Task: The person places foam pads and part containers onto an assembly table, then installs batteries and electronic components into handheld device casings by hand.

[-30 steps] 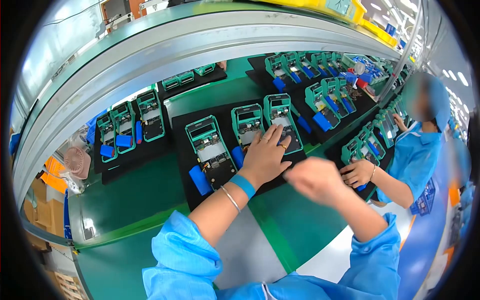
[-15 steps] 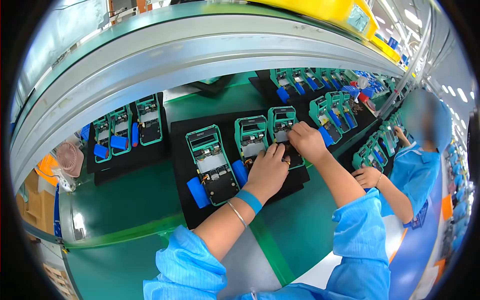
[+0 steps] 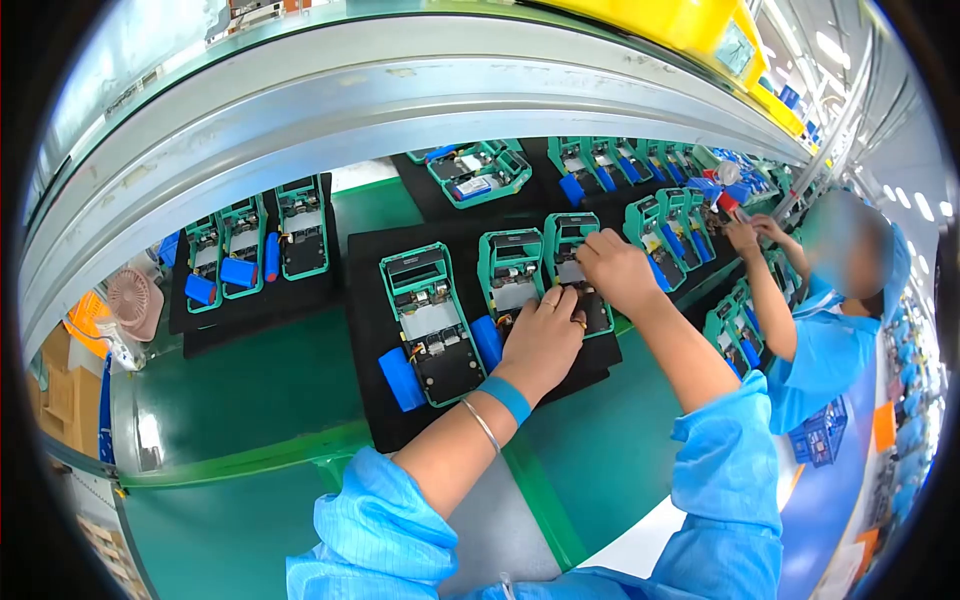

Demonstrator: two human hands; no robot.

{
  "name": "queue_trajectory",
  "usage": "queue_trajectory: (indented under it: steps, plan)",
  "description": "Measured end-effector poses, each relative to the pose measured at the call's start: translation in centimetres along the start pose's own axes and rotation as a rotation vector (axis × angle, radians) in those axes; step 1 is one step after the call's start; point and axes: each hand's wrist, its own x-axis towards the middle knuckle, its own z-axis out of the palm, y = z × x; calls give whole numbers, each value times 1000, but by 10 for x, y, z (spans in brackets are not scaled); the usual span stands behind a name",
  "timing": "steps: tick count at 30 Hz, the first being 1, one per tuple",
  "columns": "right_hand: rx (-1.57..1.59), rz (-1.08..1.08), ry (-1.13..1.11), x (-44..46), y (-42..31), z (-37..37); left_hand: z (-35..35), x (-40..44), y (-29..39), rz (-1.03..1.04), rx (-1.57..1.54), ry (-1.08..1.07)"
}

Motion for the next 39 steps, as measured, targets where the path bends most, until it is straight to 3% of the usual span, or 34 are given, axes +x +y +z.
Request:
queue_trajectory:
  steps: [7,10,12,15,16,20,21,23,25,27,31,36,39]
  plan:
    - [-32,139,-45,-7,-2,4,-1,1,0,5,25,-53]
    - [371,473,148,-20,-7,-1,-22,-5,0,30,-29,-25]
    - [620,798,160,-36,-12,3,-52,-16,-2,59,-66,100]
    - [866,1010,94,-74,-14,34,-93,-56,-22,-63,-182,232]
    - [954,1101,-125,-79,-13,35,-105,-73,-29,-172,-122,253]
    - [1096,1059,-165,-73,-38,19,-95,-156,-83,-625,-272,442]
    - [1104,1067,-145,-70,-44,17,-79,-174,-98,-840,-608,452]
    - [949,1056,-122,-65,-53,12,-95,-178,-95,-1254,-1212,201]
    - [969,1072,-94,-61,-57,3,-82,-182,-98,-1160,-1251,106]
    - [888,1123,17,-60,-62,2,-78,-176,-91,-1108,-1089,290]
    - [834,1122,40,-75,-65,-27,-94,-174,-58,-867,-1070,353]
    - [901,1192,26,-152,-71,-78,-124,-190,25,-913,-1164,19]
    - [953,1214,-10,-211,-73,-107,-114,-203,67,-809,-1447,-21]
